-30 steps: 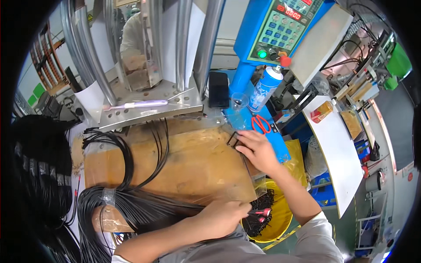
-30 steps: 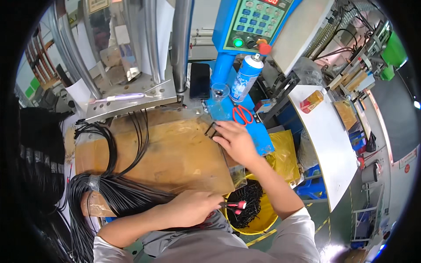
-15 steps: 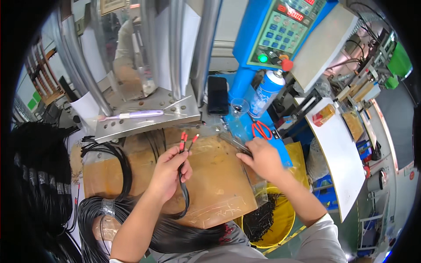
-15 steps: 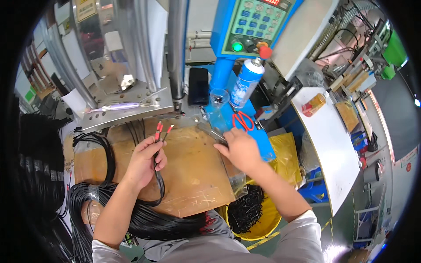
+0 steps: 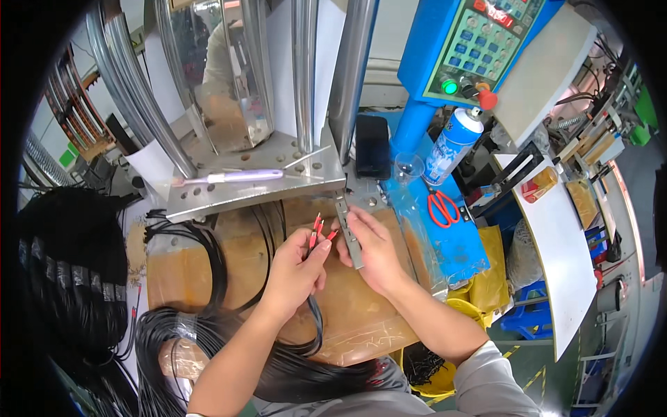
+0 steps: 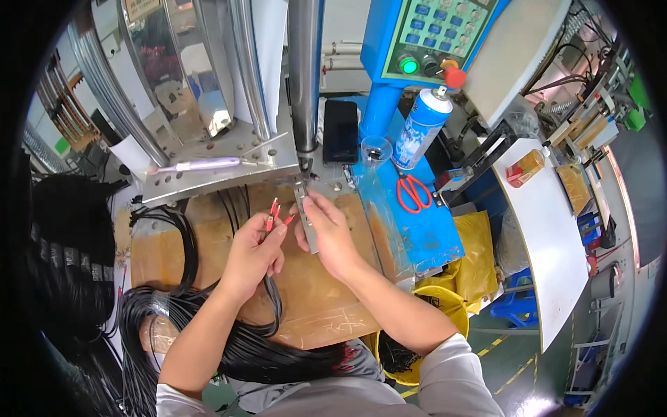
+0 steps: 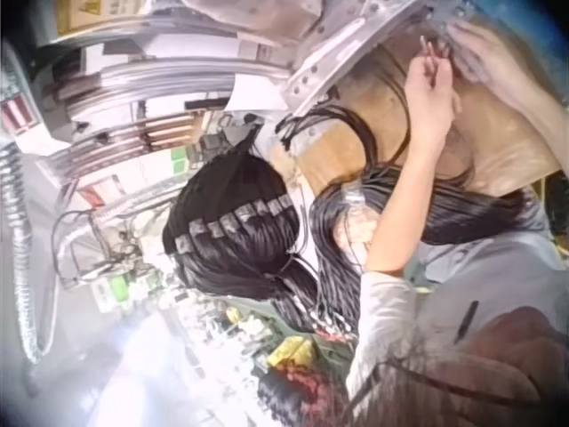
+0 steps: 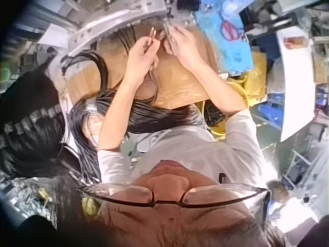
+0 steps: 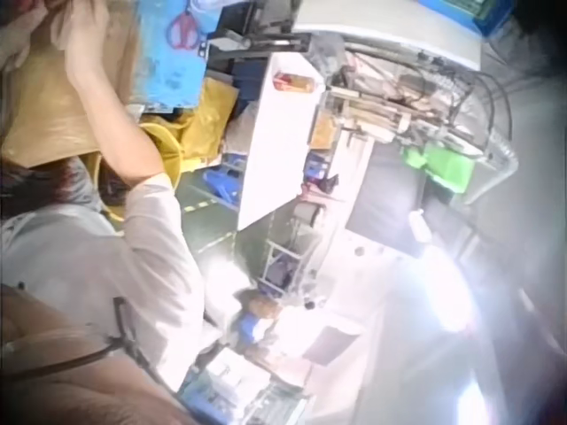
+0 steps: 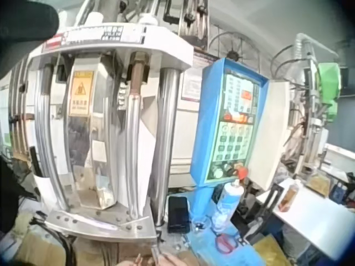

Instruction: The person processes cable assemblies by inserting wire ends into a metal fixture, placing the fixture into a press machine, pressing the machine operating buttons by hand, and removing the pressed cables.

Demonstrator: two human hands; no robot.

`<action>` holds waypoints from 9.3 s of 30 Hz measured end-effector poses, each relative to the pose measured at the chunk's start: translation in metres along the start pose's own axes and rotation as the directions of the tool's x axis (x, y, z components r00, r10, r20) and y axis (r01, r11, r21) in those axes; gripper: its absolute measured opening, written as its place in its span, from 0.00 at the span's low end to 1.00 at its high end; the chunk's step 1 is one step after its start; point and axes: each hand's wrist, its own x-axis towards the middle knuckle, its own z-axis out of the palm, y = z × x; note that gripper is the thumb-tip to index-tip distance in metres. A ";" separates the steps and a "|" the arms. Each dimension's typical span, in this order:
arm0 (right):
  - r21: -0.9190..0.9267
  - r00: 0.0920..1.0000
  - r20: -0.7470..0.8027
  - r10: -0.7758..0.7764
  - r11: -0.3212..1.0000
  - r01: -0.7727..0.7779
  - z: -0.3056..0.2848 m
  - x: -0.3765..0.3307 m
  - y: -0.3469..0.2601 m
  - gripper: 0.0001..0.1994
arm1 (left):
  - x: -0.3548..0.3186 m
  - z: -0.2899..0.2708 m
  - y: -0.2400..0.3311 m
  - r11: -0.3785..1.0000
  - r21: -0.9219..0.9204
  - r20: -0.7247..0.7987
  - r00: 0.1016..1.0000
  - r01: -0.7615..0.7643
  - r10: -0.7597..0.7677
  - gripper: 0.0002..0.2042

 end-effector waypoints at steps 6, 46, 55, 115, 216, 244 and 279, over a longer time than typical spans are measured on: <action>-0.012 0.998 0.007 0.061 0.998 -0.061 0.007 -0.005 -0.001 0.22 | -0.001 -0.002 -0.003 0.996 0.088 0.032 0.999 0.022 -0.025 0.09; -0.188 0.977 0.130 0.169 0.972 -0.143 0.001 -0.011 0.003 0.22 | -0.001 -0.011 0.002 0.993 0.034 0.022 0.994 0.110 -0.110 0.11; -0.043 0.952 0.227 0.206 0.978 -0.202 -0.001 -0.009 -0.006 0.21 | -0.006 -0.012 0.013 0.998 0.055 -0.096 0.995 0.028 -0.023 0.12; -0.598 0.965 0.203 0.164 0.801 -0.011 -0.007 -0.026 -0.015 0.10 | -0.008 -0.020 0.003 0.983 0.071 0.126 0.976 0.168 -0.176 0.14; -0.276 0.988 0.061 -0.144 0.949 0.155 0.047 0.126 -0.003 0.11 | -0.049 -0.040 -0.001 0.019 0.958 0.232 0.813 -0.285 0.534 0.34; -0.736 0.715 0.677 -0.171 -0.161 0.658 0.086 0.122 0.008 0.15 | 0.075 -0.120 0.038 -0.031 0.977 0.189 0.802 -0.209 0.567 0.16; -0.725 0.728 0.653 -0.210 0.106 0.681 0.015 0.021 0.024 0.20 | -0.035 -0.110 0.021 0.119 0.876 0.328 0.760 -0.467 0.561 0.23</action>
